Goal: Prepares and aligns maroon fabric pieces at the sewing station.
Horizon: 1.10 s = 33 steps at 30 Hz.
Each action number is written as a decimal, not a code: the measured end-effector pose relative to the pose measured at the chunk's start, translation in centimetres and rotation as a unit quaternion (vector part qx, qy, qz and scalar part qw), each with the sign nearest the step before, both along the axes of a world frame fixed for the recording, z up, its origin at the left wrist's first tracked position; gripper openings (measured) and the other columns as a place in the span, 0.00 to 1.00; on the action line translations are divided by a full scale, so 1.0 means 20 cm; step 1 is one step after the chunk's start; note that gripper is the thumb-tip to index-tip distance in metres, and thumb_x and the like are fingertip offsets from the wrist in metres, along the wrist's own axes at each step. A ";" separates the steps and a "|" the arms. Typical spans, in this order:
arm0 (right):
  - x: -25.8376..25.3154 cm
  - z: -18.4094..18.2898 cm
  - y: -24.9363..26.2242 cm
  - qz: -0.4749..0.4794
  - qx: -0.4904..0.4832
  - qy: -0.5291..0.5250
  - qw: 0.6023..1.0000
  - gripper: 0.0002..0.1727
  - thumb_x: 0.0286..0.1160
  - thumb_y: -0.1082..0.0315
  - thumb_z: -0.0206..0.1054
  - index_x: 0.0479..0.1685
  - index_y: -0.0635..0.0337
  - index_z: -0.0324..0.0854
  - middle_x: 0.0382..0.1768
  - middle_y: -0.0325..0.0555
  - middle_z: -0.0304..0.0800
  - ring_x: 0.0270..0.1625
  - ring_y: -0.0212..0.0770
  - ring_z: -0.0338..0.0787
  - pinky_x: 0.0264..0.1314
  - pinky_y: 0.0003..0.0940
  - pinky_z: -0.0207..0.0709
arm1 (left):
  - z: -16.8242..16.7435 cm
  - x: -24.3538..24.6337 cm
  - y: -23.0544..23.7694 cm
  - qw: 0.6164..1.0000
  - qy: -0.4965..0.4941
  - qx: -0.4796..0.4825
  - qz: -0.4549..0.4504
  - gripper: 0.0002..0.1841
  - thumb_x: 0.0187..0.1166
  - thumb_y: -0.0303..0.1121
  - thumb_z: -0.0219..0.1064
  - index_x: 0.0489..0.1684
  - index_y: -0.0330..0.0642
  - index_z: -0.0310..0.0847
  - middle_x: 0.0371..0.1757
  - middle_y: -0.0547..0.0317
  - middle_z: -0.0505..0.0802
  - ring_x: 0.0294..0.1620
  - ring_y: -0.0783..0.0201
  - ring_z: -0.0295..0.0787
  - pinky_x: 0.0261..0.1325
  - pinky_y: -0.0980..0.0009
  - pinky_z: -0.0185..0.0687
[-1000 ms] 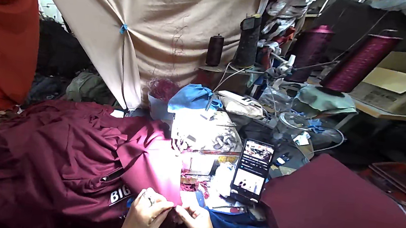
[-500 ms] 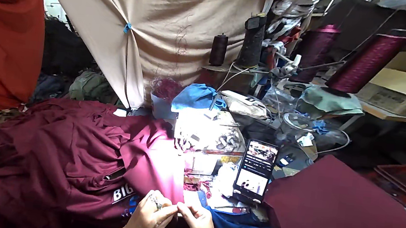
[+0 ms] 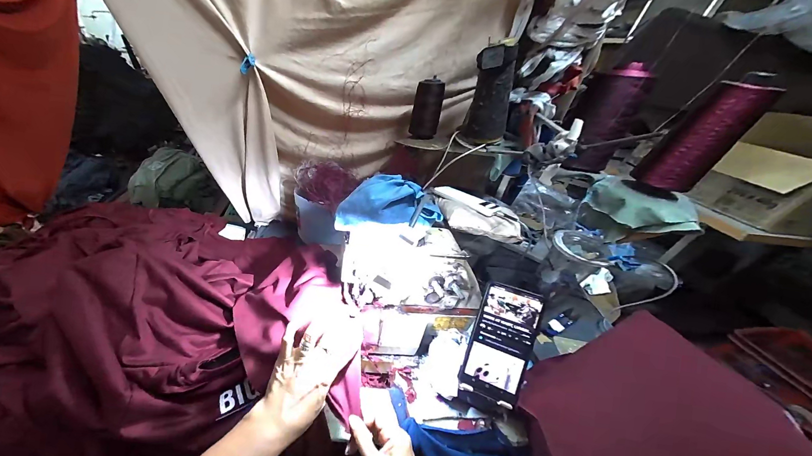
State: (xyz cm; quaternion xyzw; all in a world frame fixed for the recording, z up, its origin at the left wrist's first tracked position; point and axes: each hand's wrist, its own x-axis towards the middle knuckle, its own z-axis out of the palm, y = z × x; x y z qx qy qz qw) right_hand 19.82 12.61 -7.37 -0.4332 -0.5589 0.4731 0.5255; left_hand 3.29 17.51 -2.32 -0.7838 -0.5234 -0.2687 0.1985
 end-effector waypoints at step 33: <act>-0.08 0.09 0.61 -0.024 0.013 0.011 1.000 0.18 0.79 0.66 0.66 0.62 0.67 0.83 0.39 0.45 0.90 0.37 0.34 0.87 0.40 0.33 0.84 | 0.28 0.02 0.24 0.960 -0.047 -0.252 0.114 0.24 0.84 0.29 0.60 0.79 0.37 0.74 0.78 0.29 0.79 0.75 0.32 0.79 0.74 0.42 0.75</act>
